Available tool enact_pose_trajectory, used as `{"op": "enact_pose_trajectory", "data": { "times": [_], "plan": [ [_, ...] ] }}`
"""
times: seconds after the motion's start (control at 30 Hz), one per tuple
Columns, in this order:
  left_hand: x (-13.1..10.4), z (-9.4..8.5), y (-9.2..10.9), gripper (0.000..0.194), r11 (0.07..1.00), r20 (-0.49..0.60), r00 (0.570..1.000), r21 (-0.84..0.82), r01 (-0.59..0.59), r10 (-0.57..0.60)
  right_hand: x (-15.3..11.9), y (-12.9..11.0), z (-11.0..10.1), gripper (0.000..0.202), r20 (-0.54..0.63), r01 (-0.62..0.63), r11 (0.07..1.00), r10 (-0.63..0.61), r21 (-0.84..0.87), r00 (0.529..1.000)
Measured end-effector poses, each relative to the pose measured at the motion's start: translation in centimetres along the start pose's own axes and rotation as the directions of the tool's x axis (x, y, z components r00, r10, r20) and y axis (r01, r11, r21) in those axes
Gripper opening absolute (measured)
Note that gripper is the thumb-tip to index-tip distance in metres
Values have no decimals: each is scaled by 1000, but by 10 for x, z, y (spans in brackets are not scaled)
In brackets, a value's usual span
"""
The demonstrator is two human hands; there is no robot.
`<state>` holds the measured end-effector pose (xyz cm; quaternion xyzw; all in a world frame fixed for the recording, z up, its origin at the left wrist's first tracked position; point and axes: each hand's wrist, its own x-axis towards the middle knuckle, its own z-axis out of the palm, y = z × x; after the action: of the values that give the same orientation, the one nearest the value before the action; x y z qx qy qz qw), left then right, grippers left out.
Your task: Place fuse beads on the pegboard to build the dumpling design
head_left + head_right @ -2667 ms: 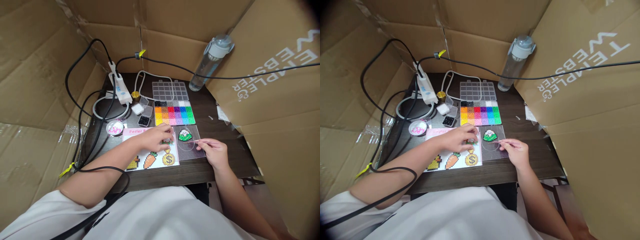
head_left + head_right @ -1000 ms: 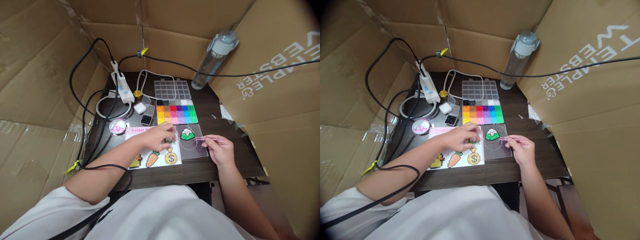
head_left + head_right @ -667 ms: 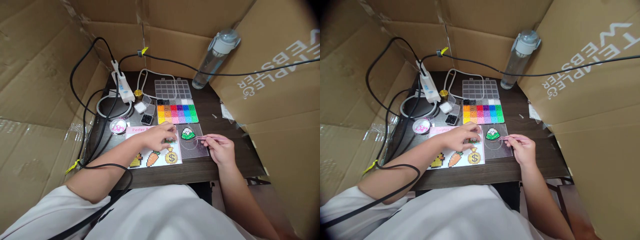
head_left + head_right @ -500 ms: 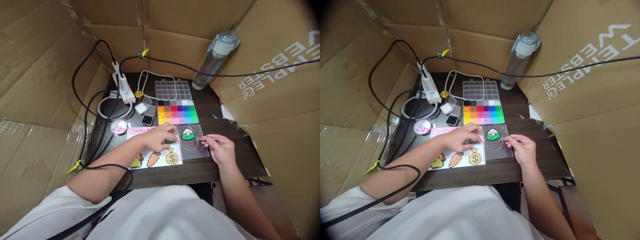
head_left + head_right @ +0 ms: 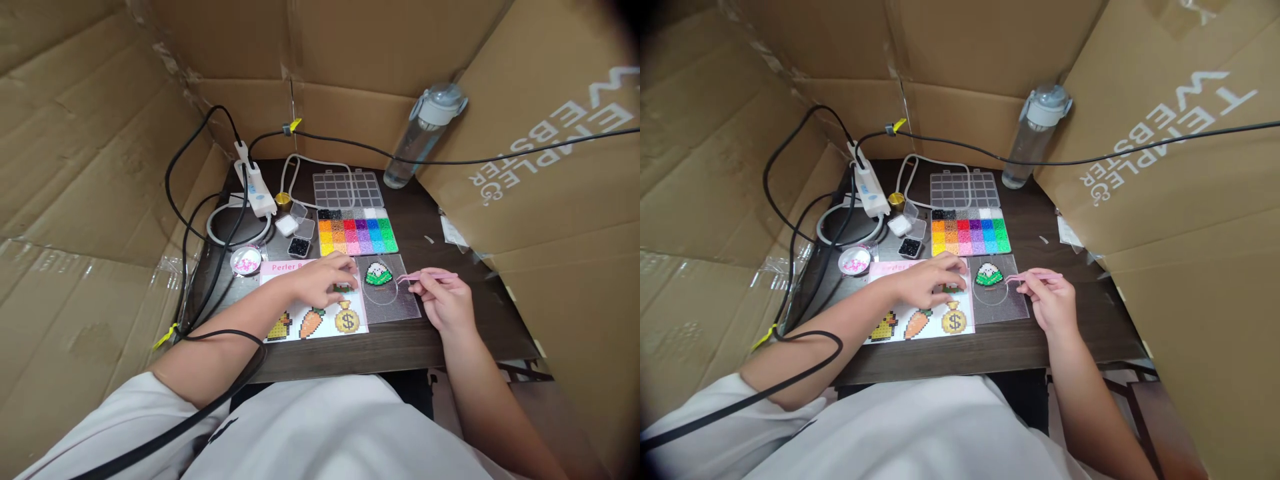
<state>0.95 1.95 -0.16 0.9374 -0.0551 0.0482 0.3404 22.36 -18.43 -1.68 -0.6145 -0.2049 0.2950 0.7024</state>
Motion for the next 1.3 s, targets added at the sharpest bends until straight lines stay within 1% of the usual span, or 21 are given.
{"op": "enact_pose_trajectory", "data": {
  "times": [0.07, 0.13, 0.23, 0.3, 0.43, 0.57, 0.73, 0.9, 1.0, 1.3],
  "plan": [
    [-1, 1, -1, 29, 1000, -10, 1000, 14, -10, 10, 7, -8, 5, 25, 19, 16, 999, -17, 36, 1000],
    [-1, 1, -1, 25, 999, -14, 1000, 29, -25, 26, 20, -18, 16, 24, 35, 40, 996, -43, 81, 998],
    [-3, 1, -1, 24, 999, -20, 999, 37, -25, 25, 45, -33, 41, 28, 81, 84, 992, -91, 92, 993],
    [-4, 0, -1, 27, 999, -20, 1000, 45, -20, 21, 62, -39, 62, 32, 116, 117, 992, -121, 43, 986],
    [-5, -1, 0, 26, 998, -25, 999, 49, -27, 29, 88, -36, 97, 37, 230, 200, 969, -163, -146, 959],
    [-6, -1, 1, 28, 999, -29, 999, 50, -17, 18, 98, -22, 118, 37, 310, 256, 943, -183, -213, 933],
    [-6, -1, 0, 27, 999, -24, 1000, 41, 0, 1, 97, -6, 129, 26, 346, 317, 912, -218, -261, 912],
    [-5, -1, 1, 26, 1000, -31, 999, 29, -7, 7, 101, 5, 132, 19, 334, 349, 889, -246, -296, 910],
    [-5, -1, 1, 26, 1000, -35, 999, 28, -14, 15, 103, 8, 134, 16, 331, 361, 880, -257, -307, 908],
    [-5, -1, 0, 27, 999, -30, 999, 37, -10, 11, 100, 7, 134, 17, 359, 362, 871, -238, -331, 902]
  ]
}}
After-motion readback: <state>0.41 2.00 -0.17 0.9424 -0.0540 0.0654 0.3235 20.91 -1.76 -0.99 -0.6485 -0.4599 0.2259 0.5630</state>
